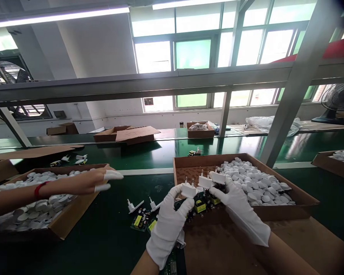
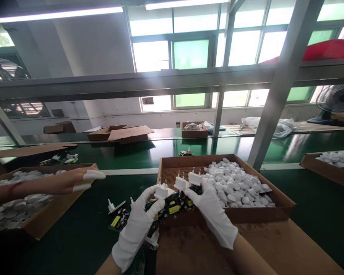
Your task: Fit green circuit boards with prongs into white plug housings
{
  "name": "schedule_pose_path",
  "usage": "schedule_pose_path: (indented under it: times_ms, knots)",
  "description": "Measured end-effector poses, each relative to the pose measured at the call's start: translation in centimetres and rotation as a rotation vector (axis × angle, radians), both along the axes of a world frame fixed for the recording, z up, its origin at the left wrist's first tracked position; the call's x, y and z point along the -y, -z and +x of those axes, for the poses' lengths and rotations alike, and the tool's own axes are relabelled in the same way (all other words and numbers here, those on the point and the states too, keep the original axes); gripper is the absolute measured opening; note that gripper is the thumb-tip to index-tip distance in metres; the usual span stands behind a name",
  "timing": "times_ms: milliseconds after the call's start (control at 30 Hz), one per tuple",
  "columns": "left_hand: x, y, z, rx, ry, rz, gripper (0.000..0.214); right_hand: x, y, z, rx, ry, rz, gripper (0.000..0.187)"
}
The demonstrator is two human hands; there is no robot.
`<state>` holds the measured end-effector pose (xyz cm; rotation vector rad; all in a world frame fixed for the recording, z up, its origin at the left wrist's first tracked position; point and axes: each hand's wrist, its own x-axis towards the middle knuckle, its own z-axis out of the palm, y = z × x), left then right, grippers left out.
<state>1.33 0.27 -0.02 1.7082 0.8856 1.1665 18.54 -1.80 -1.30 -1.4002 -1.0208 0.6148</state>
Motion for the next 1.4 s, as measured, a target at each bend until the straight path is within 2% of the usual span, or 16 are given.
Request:
schedule_pose_path:
  times_ms: [100, 200, 400, 533, 800, 933, 1067, 1167, 1267, 1333, 1400]
  knots:
    - [0.2, -0.2, 0.0, 0.025, 0.008, -0.013, 0.026, 0.0, 0.1, 0.1, -0.144, -0.061, 0.002, 0.033]
    - [0.3, -0.6, 0.0, 0.064, -0.009, -0.071, 0.025, 0.1, -0.1, 0.1, -0.194, -0.085, -0.013, 0.027]
    - [0.0, -0.9, 0.3, 0.209, 0.045, -0.37, 0.027, 0.8, -1.5, -0.4, -0.152, -0.133, -0.147, 0.024]
    - [-0.1, -0.9, 0.3, 0.243, 0.063, -0.519, 0.033, 1.0, -1.9, -0.7, -0.248, -0.177, -0.206, 0.023]
    - [0.2, -0.9, 0.3, 0.24, 0.072, -0.474, 0.031, 0.8, -1.6, -0.4, -0.221, -0.158, -0.252, 0.025]
    - [0.0, -0.9, 0.5, 0.34, -0.003, -0.532, 0.028, 1.2, -2.0, -0.5, -0.357, -0.206, -0.171, 0.032]
    - [-0.3, -0.9, 0.0, 0.504, -0.081, -0.714, 0.027, 1.1, -1.6, -0.1, -0.449, -0.293, -0.128, 0.056]
    - [0.0, -1.4, -0.6, 0.555, 0.027, -0.762, 0.031, 0.7, -0.7, 0.2, -0.443, -0.343, -0.148, 0.066]
    - [0.5, -2.0, -0.7, 0.571, 0.189, -0.759, 0.044, 0.3, 0.0, 0.5, -0.418, -0.322, -0.094, 0.064]
    - [0.7, -2.1, -0.7, 0.554, 0.201, -0.755, 0.055, 0.2, 0.3, 0.5, -0.314, -0.276, 0.009, 0.06]
    - [0.6, -1.9, -0.5, 0.532, 0.185, -0.768, 0.062, 0.2, 0.6, 0.6, -0.115, -0.217, 0.107, 0.053]
